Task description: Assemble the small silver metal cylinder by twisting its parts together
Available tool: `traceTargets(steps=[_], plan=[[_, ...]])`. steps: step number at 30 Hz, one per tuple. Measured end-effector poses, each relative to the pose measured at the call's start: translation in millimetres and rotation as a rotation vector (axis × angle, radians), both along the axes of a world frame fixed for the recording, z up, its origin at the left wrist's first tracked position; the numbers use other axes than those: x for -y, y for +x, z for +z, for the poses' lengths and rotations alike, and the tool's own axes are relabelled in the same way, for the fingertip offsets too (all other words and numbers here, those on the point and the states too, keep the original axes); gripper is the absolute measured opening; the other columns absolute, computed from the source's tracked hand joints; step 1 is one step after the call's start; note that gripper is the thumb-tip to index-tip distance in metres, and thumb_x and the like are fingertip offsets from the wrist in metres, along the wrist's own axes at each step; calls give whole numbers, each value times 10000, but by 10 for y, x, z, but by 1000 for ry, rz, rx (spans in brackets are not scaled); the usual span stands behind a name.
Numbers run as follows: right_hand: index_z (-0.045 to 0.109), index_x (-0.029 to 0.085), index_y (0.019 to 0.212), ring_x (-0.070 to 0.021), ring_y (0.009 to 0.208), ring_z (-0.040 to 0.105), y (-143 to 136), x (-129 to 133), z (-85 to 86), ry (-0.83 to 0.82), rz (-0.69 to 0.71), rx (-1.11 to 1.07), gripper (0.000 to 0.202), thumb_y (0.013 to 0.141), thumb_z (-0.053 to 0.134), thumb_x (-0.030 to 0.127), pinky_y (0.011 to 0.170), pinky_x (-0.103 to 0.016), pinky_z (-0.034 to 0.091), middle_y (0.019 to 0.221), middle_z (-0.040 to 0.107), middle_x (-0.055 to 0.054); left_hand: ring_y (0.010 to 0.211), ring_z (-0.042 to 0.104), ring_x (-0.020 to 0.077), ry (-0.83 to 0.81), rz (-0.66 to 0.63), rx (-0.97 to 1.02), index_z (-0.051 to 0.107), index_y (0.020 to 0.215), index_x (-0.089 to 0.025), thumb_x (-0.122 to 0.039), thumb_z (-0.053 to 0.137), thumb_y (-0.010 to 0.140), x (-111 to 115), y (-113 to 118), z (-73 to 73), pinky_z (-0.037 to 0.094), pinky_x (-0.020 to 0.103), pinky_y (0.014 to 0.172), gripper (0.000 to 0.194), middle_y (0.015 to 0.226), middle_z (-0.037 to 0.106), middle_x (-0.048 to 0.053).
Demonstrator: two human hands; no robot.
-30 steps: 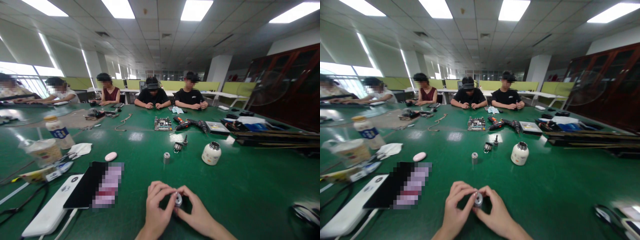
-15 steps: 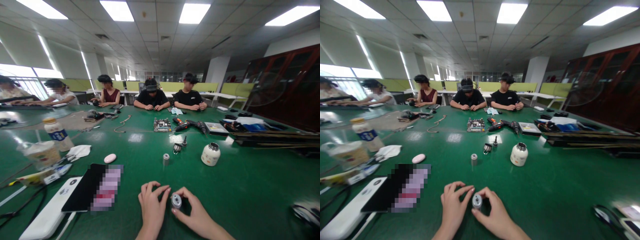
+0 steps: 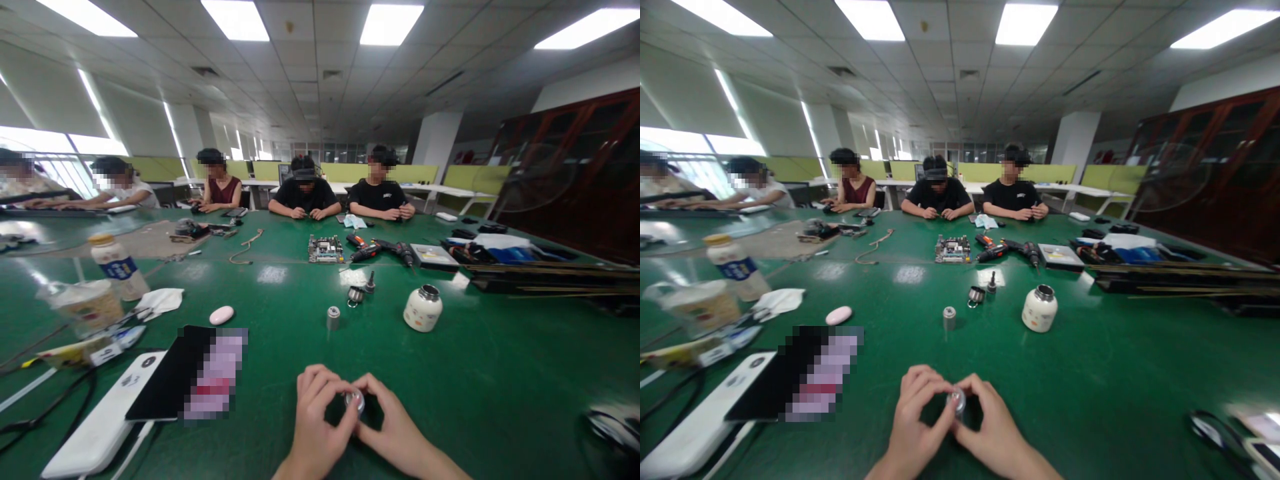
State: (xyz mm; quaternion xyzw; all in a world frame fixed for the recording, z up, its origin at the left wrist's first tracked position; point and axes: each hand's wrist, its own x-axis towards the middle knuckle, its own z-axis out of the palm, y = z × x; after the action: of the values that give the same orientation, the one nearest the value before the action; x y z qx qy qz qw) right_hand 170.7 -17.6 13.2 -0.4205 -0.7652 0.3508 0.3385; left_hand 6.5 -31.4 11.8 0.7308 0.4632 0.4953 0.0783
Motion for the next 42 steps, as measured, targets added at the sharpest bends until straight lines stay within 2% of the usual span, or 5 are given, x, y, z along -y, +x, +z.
traceTargets(steps=[7, 15, 24, 33, 42], plan=[[566, 222, 955, -197, 879, 611, 0, 3, -25, 1, 1, 5, 183, 791, 605, 149, 802, -312, 476, 920, 645, -9, 898, 541, 242, -78, -47, -11, 692, 857, -218, -159, 601, 812, 29, 14, 37, 413, 383, 801, 117, 826, 663, 39], [437, 219, 1247, -246, 1110, 578, 84, 17, -57, 29, 70, -122, 500, 777, 576, 125, 995, -410, 448, 1188, 594, -104, 938, 577, 227, -188, -164, -6, 614, 1169, -264, -192, 525, 892, 23, -14, 12, 429, 380, 822, 300, 1008, 647, 55], [591, 262, 1139, -252, 1092, 580, 84, -1, 1, 96, 15, -182, 234, 965, 449, 328, 969, -410, 456, 1157, 624, -88, 1203, 516, 291, -229, -219, 5, 373, 1383, -249, -191, 657, 774, 36, -24, -109, 380, 503, 1040, 675, 1326, 547, 116], [711, 268, 870, -291, 1069, 577, 28, 15, 151, 129, -122, 53, 128, 885, 611, 347, 932, -455, 443, 1081, 660, -75, 964, 620, 229, -234, -200, 45, 418, 1338, -245, -90, 610, 720, 11, 12, -129, 498, 394, 890, 665, 1081, 645, 69], [758, 329, 960, -306, 1073, 571, 336, -333, 147, 259, -265, 78, 172, 877, 622, 393, 959, -517, 397, 1075, 689, -69, 908, 630, 237, -300, -162, 83, 491, 1290, -258, -93, 685, 680, 6, 38, -116, 501, 386, 850, 661, 1022, 678, 48]])
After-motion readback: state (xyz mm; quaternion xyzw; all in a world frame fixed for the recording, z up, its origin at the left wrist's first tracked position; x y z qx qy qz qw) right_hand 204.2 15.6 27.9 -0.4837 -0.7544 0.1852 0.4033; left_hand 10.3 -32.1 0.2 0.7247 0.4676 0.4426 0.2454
